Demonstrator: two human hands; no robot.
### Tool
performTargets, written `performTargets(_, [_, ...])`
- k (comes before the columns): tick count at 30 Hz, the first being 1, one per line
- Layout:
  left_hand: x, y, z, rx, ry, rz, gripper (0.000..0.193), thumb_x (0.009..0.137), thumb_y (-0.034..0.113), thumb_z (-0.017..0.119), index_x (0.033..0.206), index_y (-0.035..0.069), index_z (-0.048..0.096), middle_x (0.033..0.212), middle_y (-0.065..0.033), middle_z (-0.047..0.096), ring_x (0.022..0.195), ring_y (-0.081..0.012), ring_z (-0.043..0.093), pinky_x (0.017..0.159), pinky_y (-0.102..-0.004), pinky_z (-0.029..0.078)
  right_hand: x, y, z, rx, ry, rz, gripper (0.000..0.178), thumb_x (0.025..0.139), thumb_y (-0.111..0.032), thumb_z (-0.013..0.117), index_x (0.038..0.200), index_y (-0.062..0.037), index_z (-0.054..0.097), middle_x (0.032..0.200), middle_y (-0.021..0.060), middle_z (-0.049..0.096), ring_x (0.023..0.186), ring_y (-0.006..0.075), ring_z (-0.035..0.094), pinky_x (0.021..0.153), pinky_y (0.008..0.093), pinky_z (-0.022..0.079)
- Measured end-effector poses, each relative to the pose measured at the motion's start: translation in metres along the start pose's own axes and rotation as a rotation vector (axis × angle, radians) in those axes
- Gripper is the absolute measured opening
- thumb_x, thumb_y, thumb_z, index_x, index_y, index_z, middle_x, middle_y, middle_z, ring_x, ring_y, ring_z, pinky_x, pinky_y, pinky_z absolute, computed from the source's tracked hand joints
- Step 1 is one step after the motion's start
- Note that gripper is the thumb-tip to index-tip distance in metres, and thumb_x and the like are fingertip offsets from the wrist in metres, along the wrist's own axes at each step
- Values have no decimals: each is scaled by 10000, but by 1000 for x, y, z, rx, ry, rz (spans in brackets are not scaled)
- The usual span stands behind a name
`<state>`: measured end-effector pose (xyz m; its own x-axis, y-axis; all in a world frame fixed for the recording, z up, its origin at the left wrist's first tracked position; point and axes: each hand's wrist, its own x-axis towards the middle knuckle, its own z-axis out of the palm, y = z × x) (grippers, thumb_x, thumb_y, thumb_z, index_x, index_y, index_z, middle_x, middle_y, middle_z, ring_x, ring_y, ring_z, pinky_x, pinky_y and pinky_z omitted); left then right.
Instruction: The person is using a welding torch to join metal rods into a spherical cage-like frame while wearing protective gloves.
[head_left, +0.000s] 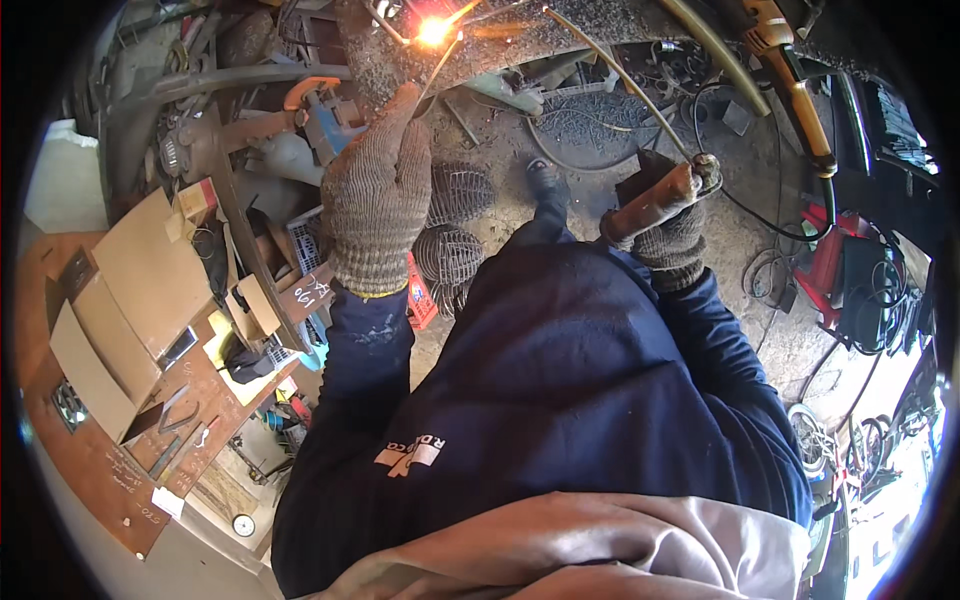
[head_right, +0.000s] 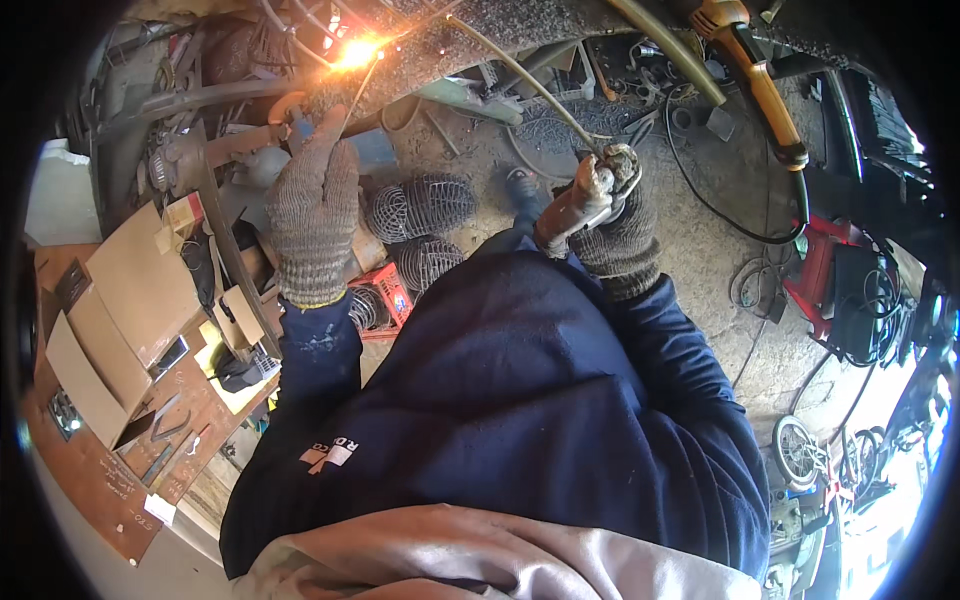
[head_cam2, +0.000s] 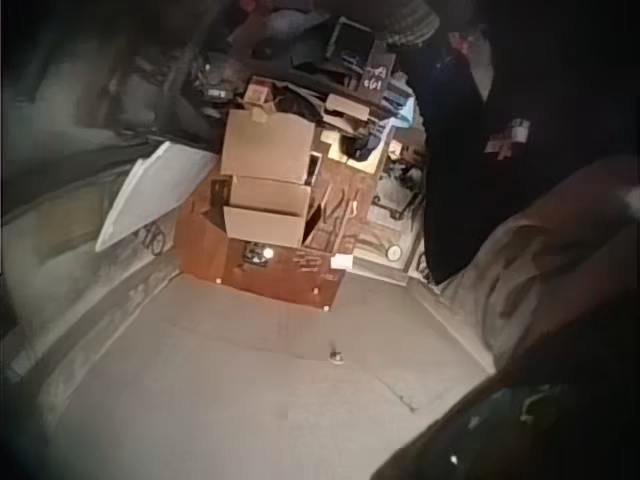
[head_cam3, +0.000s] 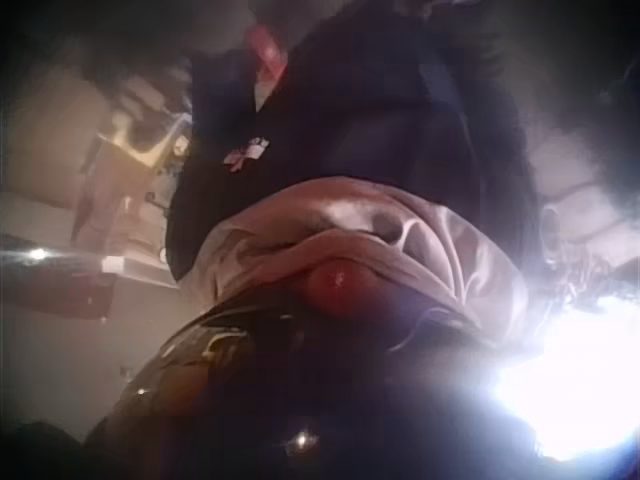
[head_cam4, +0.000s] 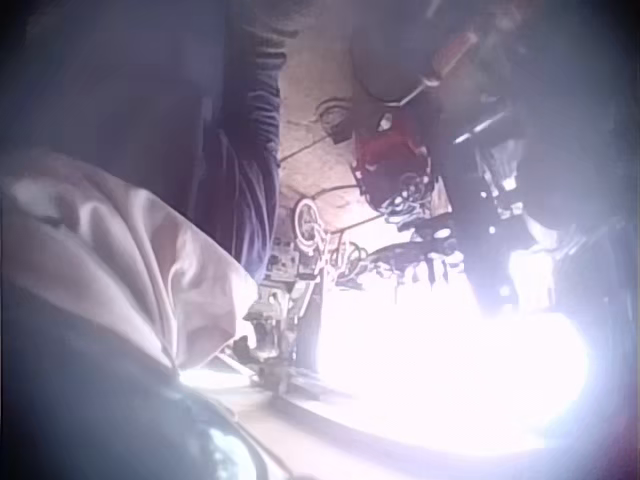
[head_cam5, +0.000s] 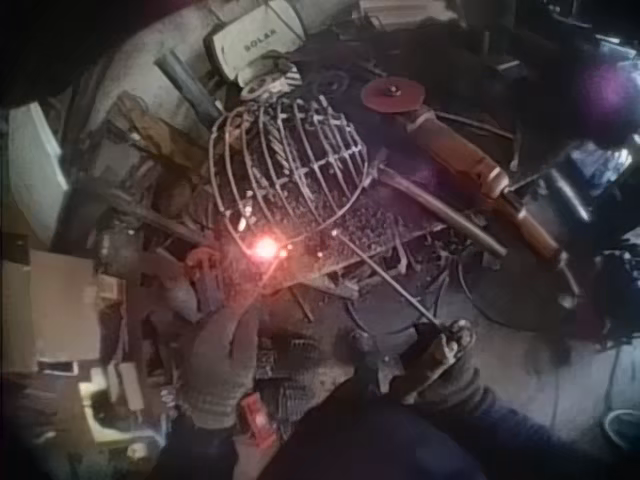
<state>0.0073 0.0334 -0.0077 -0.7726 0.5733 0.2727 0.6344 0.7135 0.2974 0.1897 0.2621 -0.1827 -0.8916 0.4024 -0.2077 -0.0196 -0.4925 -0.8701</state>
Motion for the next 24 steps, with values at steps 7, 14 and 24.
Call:
performTargets(7, [9,-1,3,71,21,100,303,905,142,652,1205,103,663,935,-160,713,833,-333,696,732,-401,550,-7,39,-39,-309,83,1,254,982,-212,576,1192,-73,541,1051,41,599,853,139,602,758,336,541])
performTargets(14, [13,1,11,129,21,211,303,904,157,657,1199,90,660,989,-158,715,861,-341,698,746,-411,558,-4,39,-31,170,0,0,260,1030,-259,506,1214,-76,531,1072,86,619,875,188,643,739,379,572])
performTargets(24, [20,3,17,200,25,141,247,904,185,669,1125,76,689,971,-149,720,868,-328,706,757,-411,566,-5,20,-16,163,102,81,465,959,-435,609,1167,-20,586,927,125,659,736,246,649,659,391,554])
